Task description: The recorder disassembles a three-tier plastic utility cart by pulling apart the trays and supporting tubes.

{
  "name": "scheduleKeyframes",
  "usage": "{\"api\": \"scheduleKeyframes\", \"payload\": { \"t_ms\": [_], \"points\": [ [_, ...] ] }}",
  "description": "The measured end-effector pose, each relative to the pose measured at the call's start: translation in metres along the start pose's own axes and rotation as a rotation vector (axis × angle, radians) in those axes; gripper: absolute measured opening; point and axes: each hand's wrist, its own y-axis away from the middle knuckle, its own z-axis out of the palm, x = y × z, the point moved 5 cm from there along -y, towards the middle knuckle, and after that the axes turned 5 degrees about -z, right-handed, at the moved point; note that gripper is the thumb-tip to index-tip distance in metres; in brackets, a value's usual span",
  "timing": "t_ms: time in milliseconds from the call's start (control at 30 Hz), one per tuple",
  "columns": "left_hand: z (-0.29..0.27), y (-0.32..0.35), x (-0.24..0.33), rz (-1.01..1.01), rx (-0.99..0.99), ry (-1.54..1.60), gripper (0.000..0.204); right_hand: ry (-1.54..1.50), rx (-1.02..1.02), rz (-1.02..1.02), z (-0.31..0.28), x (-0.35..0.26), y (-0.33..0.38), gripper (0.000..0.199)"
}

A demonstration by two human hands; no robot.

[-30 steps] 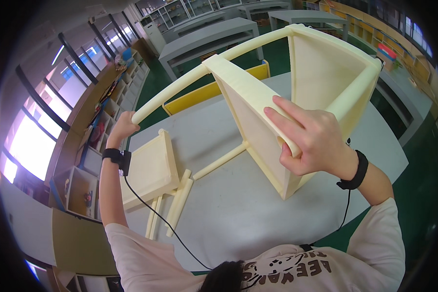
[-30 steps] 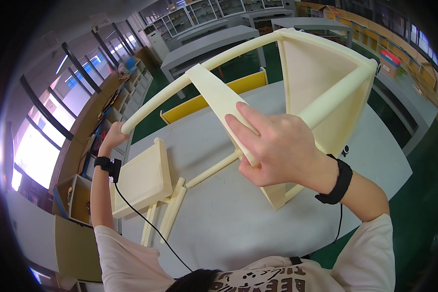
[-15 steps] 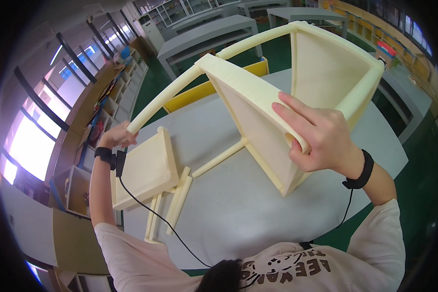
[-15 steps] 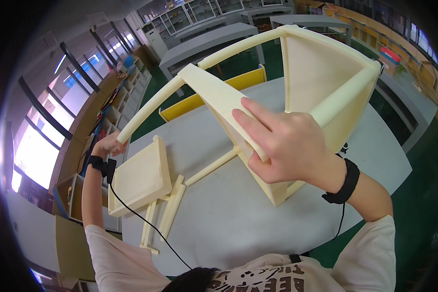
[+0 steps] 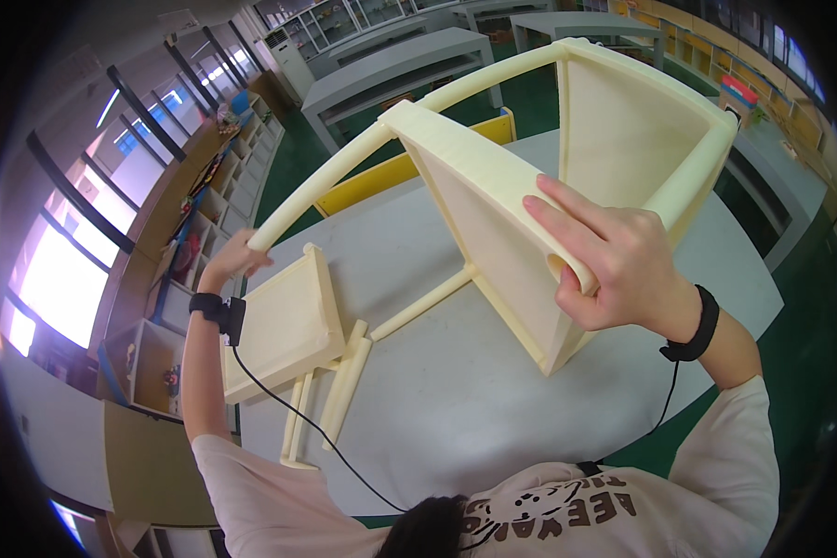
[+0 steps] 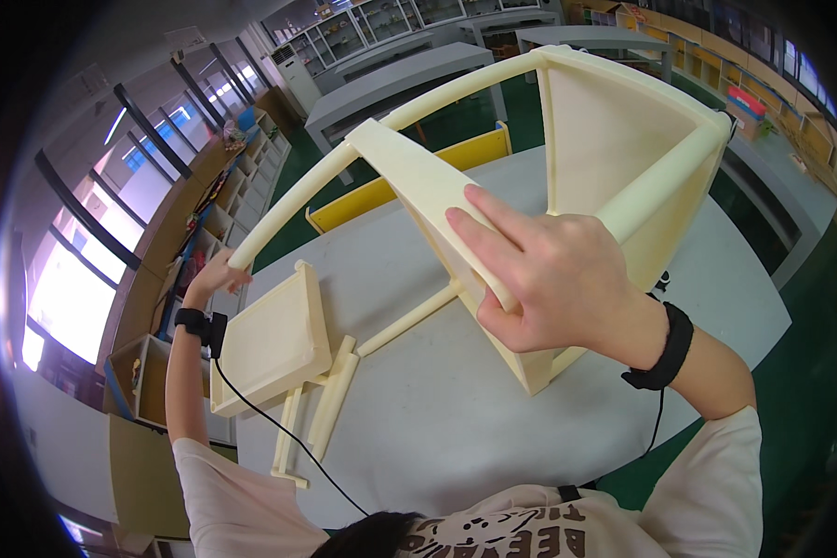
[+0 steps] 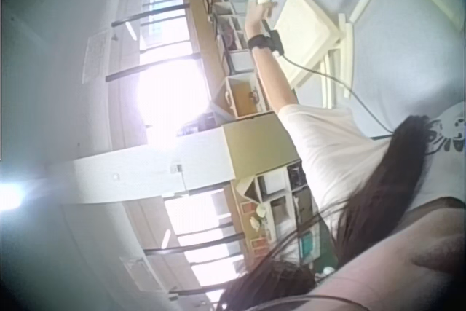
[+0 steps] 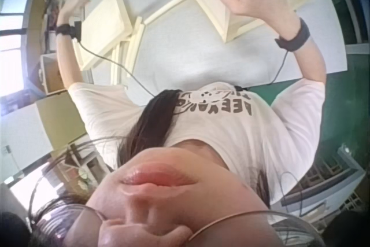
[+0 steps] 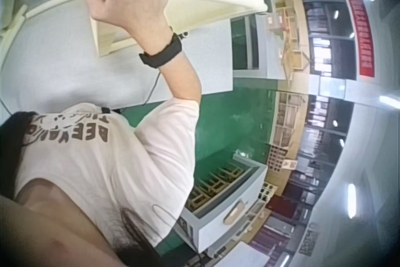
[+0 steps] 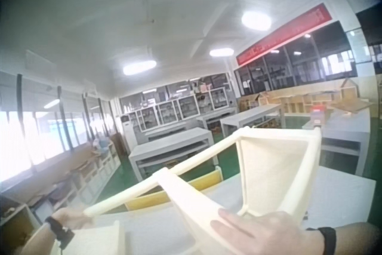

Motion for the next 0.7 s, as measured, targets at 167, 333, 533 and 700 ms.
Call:
{"api": "scheduleKeyframes", "payload": {
  "t_ms": [167, 333, 533, 700],
  "points": [
    [0.019, 0.015, 0.052, 0.337, 0.996, -0.891, 0.019, 0.070, 0.051, -0.042, 0.004, 0.005, 0.002, 0.048],
    [0.024, 0.014, 0.047, 0.060, 1.080, -0.904, 0.014, 0.014, 0.018, 0.017, 0.002, 0.001, 0.001, 0.048],
    [0.016, 0.007, 0.045, 0.158, 0.976, -0.872, 0.011, 0.003, 0.005, 0.021, 0.005, 0.003, 0.000, 0.048],
    [0.008, 0.001, 0.040, 0.171, 0.772, -0.677, 0.014, 0.010, 0.027, 0.015, 0.003, 0.003, 0.000, 0.048]
  ]
}}
